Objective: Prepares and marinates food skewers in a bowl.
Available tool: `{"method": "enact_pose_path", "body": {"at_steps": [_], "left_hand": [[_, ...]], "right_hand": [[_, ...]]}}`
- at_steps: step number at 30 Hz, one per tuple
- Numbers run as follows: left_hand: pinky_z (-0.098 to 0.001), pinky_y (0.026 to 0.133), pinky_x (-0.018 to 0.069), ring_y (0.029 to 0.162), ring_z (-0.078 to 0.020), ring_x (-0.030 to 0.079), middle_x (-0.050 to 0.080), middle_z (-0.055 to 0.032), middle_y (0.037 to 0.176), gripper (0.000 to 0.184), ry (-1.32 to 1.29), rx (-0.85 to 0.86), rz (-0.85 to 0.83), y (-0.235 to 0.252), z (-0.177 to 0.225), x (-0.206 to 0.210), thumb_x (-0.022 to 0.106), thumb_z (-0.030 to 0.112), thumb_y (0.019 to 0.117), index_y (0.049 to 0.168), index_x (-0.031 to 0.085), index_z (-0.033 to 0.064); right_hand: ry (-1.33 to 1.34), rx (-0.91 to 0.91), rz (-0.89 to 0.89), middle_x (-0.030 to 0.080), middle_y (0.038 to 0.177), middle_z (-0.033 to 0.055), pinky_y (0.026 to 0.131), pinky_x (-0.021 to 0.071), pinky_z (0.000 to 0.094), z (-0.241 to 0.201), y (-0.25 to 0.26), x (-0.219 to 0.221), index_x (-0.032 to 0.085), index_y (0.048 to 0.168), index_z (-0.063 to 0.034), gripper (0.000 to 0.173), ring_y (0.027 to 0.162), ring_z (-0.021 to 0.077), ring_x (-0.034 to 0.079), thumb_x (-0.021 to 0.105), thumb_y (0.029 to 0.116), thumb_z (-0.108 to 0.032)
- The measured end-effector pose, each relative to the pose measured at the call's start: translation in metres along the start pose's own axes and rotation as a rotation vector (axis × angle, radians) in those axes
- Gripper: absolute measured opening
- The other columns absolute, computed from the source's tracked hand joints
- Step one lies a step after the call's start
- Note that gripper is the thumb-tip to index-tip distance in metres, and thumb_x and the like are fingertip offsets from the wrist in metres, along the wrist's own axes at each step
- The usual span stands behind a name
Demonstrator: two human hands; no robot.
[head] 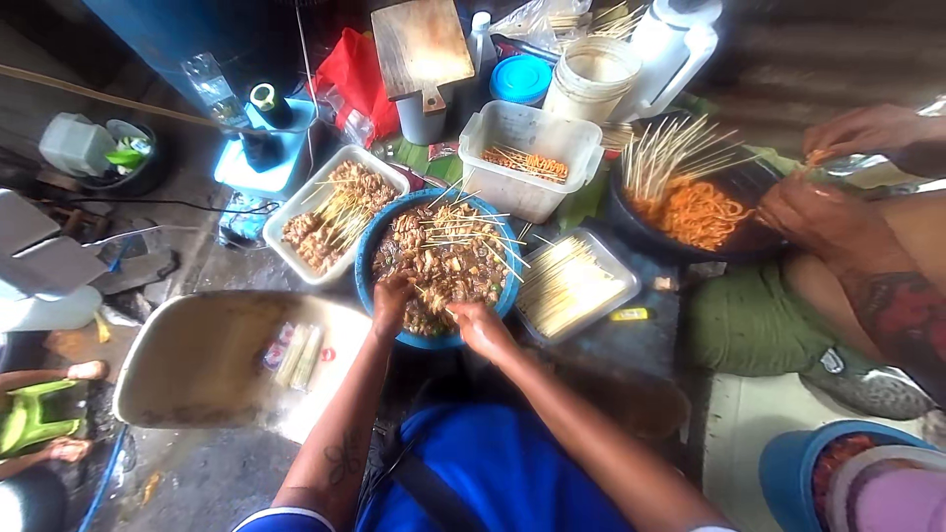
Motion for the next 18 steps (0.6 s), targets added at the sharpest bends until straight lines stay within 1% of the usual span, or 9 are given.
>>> {"method": "enact_pose_path", "body": {"at_steps": [3,5,7,10,13,15,16,17,18], "left_hand": [[-0.0344,0.084,0.0566,0.088,-0.0174,0.068,0.071,-0.0170,0.106,0.020,0.256,0.153,0.004,-0.008,0.015,0.004,0.057,-0.004,0.0995,0.116,0.068,-0.0077],[-0.0423,0.093,0.0556,0.098,-0.0238,0.071,0.073,-0.0191,0.109,0.020,0.412,0.229,0.047,-0.015,0.025,0.006,0.058,-0.002,0.1004,0.116,0.071,-0.0058],[-0.0443,0.092,0.0565,0.094,-0.0247,0.072,0.074,-0.0181,0.106,0.020,0.470,0.267,0.081,-0.021,0.026,0.008,0.057,0.000,0.1012,0.115,0.071,-0.0044],[-0.0478,0.095,0.0538,0.098,-0.0287,0.072,0.074,-0.0198,0.106,0.021,0.521,0.274,0.112,-0.027,0.025,0.007,0.057,0.000,0.1017,0.115,0.073,-0.0039],[-0.0493,0.095,0.0525,0.099,-0.0307,0.071,0.074,-0.0202,0.106,0.022,0.565,0.273,0.114,-0.029,0.026,0.007,0.055,-0.001,0.1019,0.115,0.073,-0.0034],[-0.0512,0.097,0.0519,0.103,-0.0329,0.071,0.074,-0.0213,0.108,0.023,0.578,0.282,0.118,-0.030,0.029,0.010,0.055,-0.003,0.1011,0.114,0.074,-0.0034],[-0.0531,0.099,0.0507,0.107,-0.0346,0.070,0.074,-0.0222,0.111,0.024,0.578,0.277,0.121,-0.030,0.030,0.012,0.054,-0.003,0.1006,0.115,0.073,-0.0036],[-0.0538,0.100,0.0499,0.110,-0.0351,0.069,0.073,-0.0224,0.113,0.026,0.567,0.269,0.131,-0.029,0.030,0.012,0.053,-0.004,0.1002,0.117,0.073,-0.0034],[-0.0537,0.101,0.0495,0.111,-0.0344,0.069,0.073,-0.0218,0.115,0.026,0.553,0.263,0.139,-0.028,0.030,0.011,0.053,-0.004,0.0998,0.118,0.072,-0.0029]], "right_hand": [[0.012,0.005,0.008,0.070,0.117,0.0222,0.095,0.0521,0.0493,0.000,0.001,0.002,0.063,0.141,-0.0047,0.038,0.098,0.0328,0.069,0.040,0.1102,-0.009],[0.052,0.021,-0.001,0.069,0.111,0.0218,0.088,0.0533,0.0467,0.002,0.002,0.005,0.062,0.140,-0.0038,0.038,0.088,0.0301,0.067,0.040,0.1099,-0.008],[0.128,0.052,-0.024,0.068,0.098,0.0189,0.079,0.0535,0.0417,0.006,0.001,0.009,0.062,0.140,-0.0030,0.037,0.077,0.0251,0.062,0.041,0.1093,-0.007],[0.377,0.196,-0.081,0.054,0.073,0.0062,0.049,0.0355,0.0262,0.013,-0.006,0.021,0.058,0.144,-0.0060,0.037,0.052,0.0109,0.041,0.041,0.1111,-0.010],[0.605,0.304,-0.107,0.046,0.068,0.0014,0.041,0.0286,0.0216,0.016,-0.011,0.033,0.056,0.144,-0.0081,0.036,0.045,0.0068,0.035,0.040,0.1114,-0.011],[0.406,0.198,0.021,0.057,0.076,0.0049,0.051,0.0404,0.0243,0.009,-0.005,0.022,0.063,0.137,-0.0050,0.034,0.055,0.0099,0.048,0.044,0.1095,-0.008],[0.235,0.126,0.063,0.069,0.098,0.0126,0.074,0.0525,0.0352,0.000,-0.002,0.016,0.065,0.137,-0.0047,0.035,0.079,0.0190,0.063,0.044,0.1083,-0.007],[0.099,0.060,0.081,0.071,0.118,0.0192,0.096,0.0524,0.0462,-0.011,-0.001,0.013,0.064,0.138,-0.0041,0.037,0.106,0.0296,0.068,0.044,0.1079,-0.006],[0.021,0.018,0.088,0.069,0.127,0.0226,0.106,0.0474,0.0524,-0.017,0.001,0.012,0.064,0.139,-0.0035,0.038,0.120,0.0360,0.065,0.043,0.1079,-0.006]]}}
Point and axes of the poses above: each hand's wrist, its own y-axis towards the middle knuckle, its own x-axis out of the palm, z = x × y, the point moved 10 cm from there along y, towards the middle knuckle
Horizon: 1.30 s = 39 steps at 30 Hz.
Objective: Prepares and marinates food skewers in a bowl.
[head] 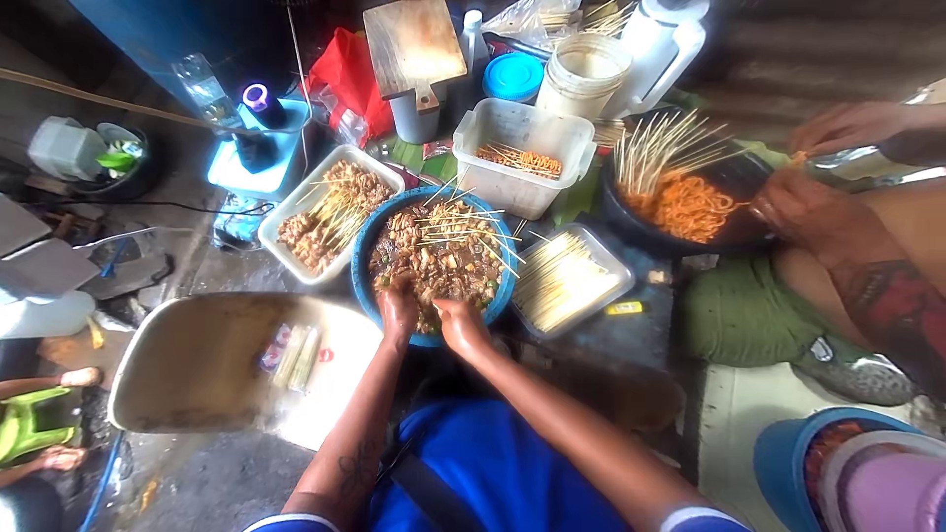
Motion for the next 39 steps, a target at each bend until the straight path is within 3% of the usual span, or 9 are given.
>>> {"method": "enact_pose_path", "body": {"at_steps": [2,4,6,11,13,17,23,30,39], "left_hand": [[-0.0527,0.100,0.0504,0.109,-0.0330,0.069,0.073,-0.0210,0.113,0.025,-0.005,0.015,-0.012,0.003,0.006,0.002,0.053,-0.004,0.0999,0.117,0.072,-0.0031],[-0.0550,0.097,0.0512,0.105,-0.0353,0.070,0.073,-0.0226,0.109,0.023,0.021,0.064,-0.035,0.002,0.013,0.004,0.054,-0.003,0.0996,0.113,0.072,-0.0052],[-0.0525,0.097,0.0517,0.104,-0.0319,0.070,0.073,-0.0206,0.109,0.024,-0.060,0.043,-0.049,0.002,0.004,0.003,0.053,-0.002,0.1007,0.114,0.072,-0.0041],[-0.0310,0.063,0.0533,0.065,-0.0129,0.058,0.059,-0.0052,0.080,0.017,-0.841,-0.464,0.042,-0.005,-0.036,0.017,0.040,0.012,0.1072,0.104,0.053,0.0018],[-0.0333,0.065,0.0520,0.069,-0.0154,0.057,0.058,-0.0064,0.087,0.017,-1.099,-0.652,0.016,-0.006,-0.040,0.030,0.041,0.017,0.1087,0.117,0.051,0.0052],[-0.0288,0.065,0.0546,0.071,-0.0132,0.061,0.061,-0.0057,0.087,0.010,-1.282,-0.723,0.040,0.005,-0.044,0.036,0.046,0.007,0.1037,0.108,0.055,0.0070],[-0.0313,0.079,0.0539,0.087,-0.0152,0.063,0.065,-0.0131,0.115,0.034,-0.884,-0.460,-0.034,0.019,-0.048,0.023,0.046,-0.005,0.1034,0.137,0.053,-0.0030],[-0.0450,0.094,0.0528,0.101,-0.0265,0.067,0.069,-0.0222,0.112,0.029,-0.254,0.000,-0.126,0.021,-0.019,0.011,0.044,0.000,0.1063,0.125,0.065,-0.0076],[-0.0572,0.095,0.0521,0.101,-0.0403,0.070,0.071,-0.0258,0.106,0.031,0.077,0.046,-0.114,0.007,-0.004,0.012,0.044,-0.003,0.1041,0.125,0.066,-0.0047]], "right_hand": [[0.026,-0.014,0.023,0.070,0.123,0.0228,0.102,0.0500,0.0510,0.003,0.010,-0.001,0.064,0.139,-0.0025,0.037,0.114,0.0347,0.067,0.043,0.1076,-0.006],[0.267,0.051,0.028,0.065,0.094,0.0156,0.068,0.0485,0.0366,0.017,0.021,0.007,0.063,0.138,-0.0015,0.035,0.073,0.0205,0.056,0.044,0.1088,-0.008],[0.448,0.103,-0.022,0.055,0.076,0.0072,0.051,0.0378,0.0277,0.025,0.022,0.013,0.061,0.140,-0.0038,0.035,0.055,0.0116,0.043,0.044,0.1103,-0.011],[0.466,0.075,-0.057,0.052,0.069,0.0041,0.050,0.0366,0.0258,0.025,0.018,0.004,0.062,0.140,-0.0031,0.035,0.053,0.0101,0.042,0.045,0.1096,-0.009],[0.465,0.080,-0.065,0.051,0.067,0.0034,0.048,0.0352,0.0251,0.027,0.015,0.003,0.062,0.140,-0.0025,0.036,0.051,0.0093,0.041,0.044,0.1093,-0.008],[0.479,0.098,-0.087,0.047,0.062,0.0014,0.043,0.0288,0.0224,0.031,0.006,0.005,0.062,0.138,-0.0024,0.034,0.046,0.0073,0.036,0.045,0.1094,-0.008],[0.402,0.107,-0.088,0.049,0.064,0.0025,0.046,0.0320,0.0246,0.035,0.006,0.005,0.063,0.139,-0.0047,0.035,0.049,0.0090,0.039,0.044,0.1101,-0.009],[0.283,0.075,-0.079,0.055,0.072,0.0070,0.056,0.0392,0.0288,0.027,0.010,0.001,0.064,0.138,-0.0042,0.034,0.058,0.0130,0.045,0.045,0.1108,-0.012],[0.032,-0.036,-0.013,0.069,0.125,0.0219,0.104,0.0484,0.0492,0.019,0.014,0.003,0.065,0.137,-0.0018,0.036,0.115,0.0327,0.067,0.043,0.1098,-0.010]]}}
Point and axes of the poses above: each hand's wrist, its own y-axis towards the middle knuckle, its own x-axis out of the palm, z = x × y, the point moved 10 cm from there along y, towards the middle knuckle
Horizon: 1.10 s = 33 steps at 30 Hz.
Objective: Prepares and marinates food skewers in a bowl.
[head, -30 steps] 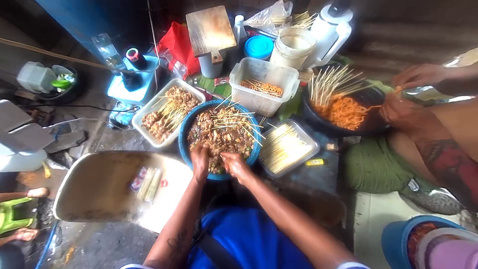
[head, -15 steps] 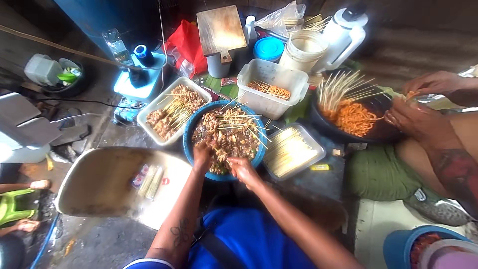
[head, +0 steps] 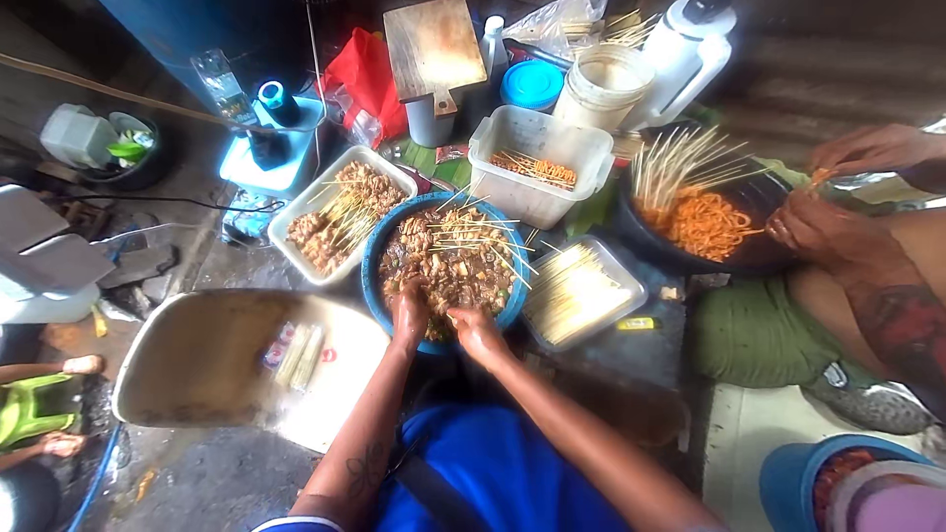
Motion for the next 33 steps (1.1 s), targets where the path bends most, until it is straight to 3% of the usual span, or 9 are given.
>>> {"method": "enact_pose_path", "body": {"at_steps": [6,10,13,15,19,21,25,28,33], "left_hand": [[-0.0591,0.099,0.0494,0.110,-0.0440,0.068,0.070,-0.0278,0.114,0.032,0.058,-0.033,0.005,-0.003,0.002,-0.001,0.043,-0.005,0.1036,0.125,0.067,-0.0048],[-0.0629,0.096,0.0504,0.108,-0.0457,0.068,0.070,-0.0281,0.112,0.029,0.076,-0.054,-0.012,-0.006,0.008,0.006,0.049,-0.002,0.1012,0.124,0.067,-0.0050],[-0.0612,0.098,0.0497,0.109,-0.0448,0.068,0.070,-0.0291,0.114,0.032,0.033,-0.061,-0.031,-0.008,0.014,0.011,0.049,0.000,0.1028,0.131,0.063,-0.0054],[-0.0580,0.099,0.0511,0.108,-0.0418,0.069,0.071,-0.0271,0.115,0.034,0.008,0.012,-0.034,-0.004,0.019,0.003,0.045,-0.001,0.1044,0.134,0.062,-0.0046],[-0.0614,0.109,0.0433,0.132,-0.0480,0.053,0.053,-0.0324,0.142,0.043,0.340,-0.192,-0.149,0.022,-0.014,-0.021,0.054,0.007,0.1022,0.143,0.050,-0.0065],[-0.0630,0.107,0.0443,0.132,-0.0483,0.053,0.054,-0.0321,0.140,0.043,0.475,-0.331,-0.220,0.029,-0.034,-0.022,0.059,0.008,0.0990,0.139,0.053,-0.0065],[-0.0537,0.093,0.0535,0.104,-0.0357,0.067,0.068,-0.0251,0.114,0.022,-0.059,-0.351,-0.092,0.043,-0.055,-0.013,0.064,0.007,0.0979,0.115,0.069,-0.0063],[-0.0400,0.072,0.0528,0.079,-0.0223,0.060,0.066,-0.0197,0.102,0.020,-0.422,-0.420,-0.013,0.034,-0.067,-0.009,0.061,0.000,0.0970,0.115,0.065,-0.0085],[-0.0336,0.077,0.0556,0.084,-0.0171,0.063,0.064,-0.0136,0.105,0.023,-0.819,-0.514,0.045,0.021,-0.058,-0.013,0.049,-0.002,0.1012,0.122,0.058,-0.0056]], "right_hand": [[-0.086,-0.014,0.017,0.069,0.126,0.0242,0.106,0.0471,0.0528,-0.012,-0.001,0.007,0.064,0.138,-0.0014,0.037,0.120,0.0380,0.065,0.042,0.1092,-0.007],[0.255,0.041,0.071,0.068,0.106,0.0195,0.083,0.0508,0.0417,0.006,0.009,0.014,0.067,0.132,0.0018,0.033,0.085,0.0238,0.061,0.045,0.1073,-0.005],[0.138,-0.019,0.103,0.068,0.128,0.0235,0.110,0.0450,0.0505,-0.010,0.006,0.000,0.065,0.135,0.0012,0.035,0.125,0.0346,0.064,0.044,0.1082,-0.006],[0.114,-0.006,0.087,0.067,0.132,0.0231,0.111,0.0440,0.0506,-0.005,0.007,-0.007,0.064,0.138,-0.0002,0.036,0.126,0.0345,0.062,0.043,0.1099,-0.009],[0.201,0.135,0.070,0.067,0.105,0.0205,0.078,0.0509,0.0441,0.027,0.013,-0.015,0.061,0.141,-0.0033,0.038,0.083,0.0265,0.061,0.040,0.1096,-0.008],[0.235,0.193,0.045,0.063,0.094,0.0163,0.067,0.0475,0.0388,0.033,0.009,-0.015,0.060,0.143,-0.0061,0.039,0.073,0.0222,0.055,0.039,0.1101,-0.009],[0.249,0.171,0.058,0.060,0.086,0.0121,0.064,0.0454,0.0337,0.024,0.004,-0.021,0.062,0.141,-0.0053,0.038,0.068,0.0174,0.051,0.041,0.1097,-0.007],[0.213,0.119,0.049,0.067,0.100,0.0182,0.078,0.0510,0.0407,0.019,0.004,-0.023,0.062,0.140,-0.0029,0.037,0.080,0.0232,0.059,0.042,0.1096,-0.008],[0.136,0.072,0.036,0.068,0.112,0.0215,0.087,0.0522,0.0450,0.014,0.002,-0.023,0.063,0.139,-0.0018,0.036,0.088,0.0274,0.064,0.042,0.1094,-0.008]]}}
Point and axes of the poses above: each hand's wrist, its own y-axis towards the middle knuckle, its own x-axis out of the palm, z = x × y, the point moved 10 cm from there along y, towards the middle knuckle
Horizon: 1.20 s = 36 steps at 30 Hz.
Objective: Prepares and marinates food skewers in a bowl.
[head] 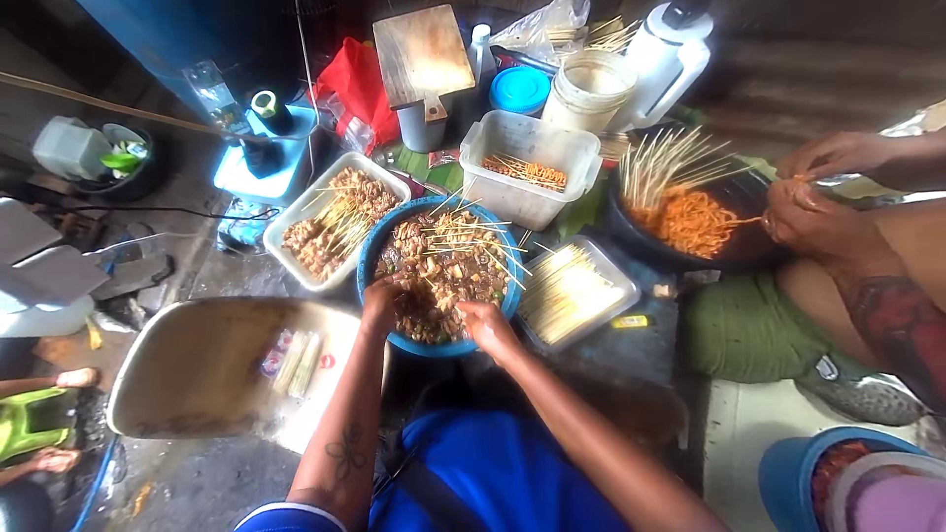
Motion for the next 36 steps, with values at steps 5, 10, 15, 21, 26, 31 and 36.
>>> {"method": "enact_pose_path", "body": {"at_steps": [5,10,15,21,26,31,36], "left_hand": [[-0.0302,0.080,0.0577,0.084,-0.0142,0.067,0.067,-0.0127,0.102,0.021,0.071,0.222,-0.068,-0.015,0.026,0.011,0.046,-0.003,0.1033,0.116,0.061,-0.0082],[-0.0333,0.074,0.0577,0.072,-0.0146,0.065,0.063,-0.0042,0.081,0.020,-0.267,0.082,-0.061,-0.020,0.022,0.018,0.034,0.005,0.1066,0.107,0.055,0.0030],[-0.0307,0.066,0.0552,0.064,-0.0139,0.061,0.060,-0.0025,0.072,0.021,-0.376,0.001,-0.029,-0.013,0.015,0.010,0.036,0.009,0.1047,0.095,0.054,0.0088],[-0.0540,0.092,0.0518,0.102,-0.0341,0.066,0.069,-0.0227,0.112,0.023,0.706,0.387,0.096,-0.011,0.058,-0.010,0.058,0.004,0.0991,0.118,0.068,-0.0039],[-0.0580,0.102,0.0499,0.112,-0.0371,0.068,0.073,-0.0206,0.113,0.019,1.242,0.285,-0.570,-0.038,-0.017,0.091,0.068,0.010,0.0964,0.112,0.076,0.0023],[-0.0656,0.101,0.0468,0.135,-0.0466,0.051,0.055,-0.0251,0.143,0.036,1.691,0.018,-0.642,-0.033,-0.094,0.123,0.059,0.013,0.1019,0.135,0.059,-0.0006],[-0.0641,0.103,0.0453,0.122,-0.0460,0.059,0.062,-0.0299,0.128,0.038,1.430,0.121,-0.742,-0.019,-0.073,0.127,0.072,0.009,0.0916,0.125,0.064,-0.0065]], "right_hand": [[-0.071,-0.093,0.005,0.070,0.106,0.0213,0.087,0.0534,0.0463,-0.017,-0.006,-0.001,0.064,0.138,-0.0026,0.036,0.085,0.0290,0.066,0.043,0.1101,-0.011],[-0.133,-0.173,0.000,0.071,0.112,0.0240,0.096,0.0517,0.0501,-0.030,-0.009,0.000,0.065,0.137,-0.0004,0.036,0.098,0.0341,0.069,0.043,0.1095,-0.009],[-0.073,-0.078,0.014,0.069,0.119,0.0239,0.097,0.0504,0.0497,-0.010,-0.005,-0.006,0.063,0.139,-0.0008,0.038,0.102,0.0334,0.067,0.041,0.1096,-0.008],[0.002,-0.028,0.115,0.069,0.099,0.0214,0.087,0.0525,0.0477,0.009,0.001,-0.026,0.063,0.139,-0.0021,0.038,0.086,0.0300,0.065,0.041,0.1087,-0.006],[0.035,-0.018,0.163,0.067,0.093,0.0196,0.081,0.0514,0.0452,0.009,-0.001,-0.035,0.064,0.137,-0.0006,0.036,0.080,0.0267,0.061,0.043,0.1087,-0.006],[0.016,-0.022,0.191,0.067,0.088,0.0179,0.079,0.0521,0.0443,0.012,-0.003,-0.040,0.065,0.136,0.0004,0.036,0.077,0.0260,0.061,0.042,0.1086,-0.006],[0.059,0.021,0.192,0.065,0.086,0.0165,0.075,0.0505,0.0411,0.022,-0.010,-0.048,0.063,0.138,0.0006,0.036,0.074,0.0232,0.057,0.042,0.1094,-0.006]]}}
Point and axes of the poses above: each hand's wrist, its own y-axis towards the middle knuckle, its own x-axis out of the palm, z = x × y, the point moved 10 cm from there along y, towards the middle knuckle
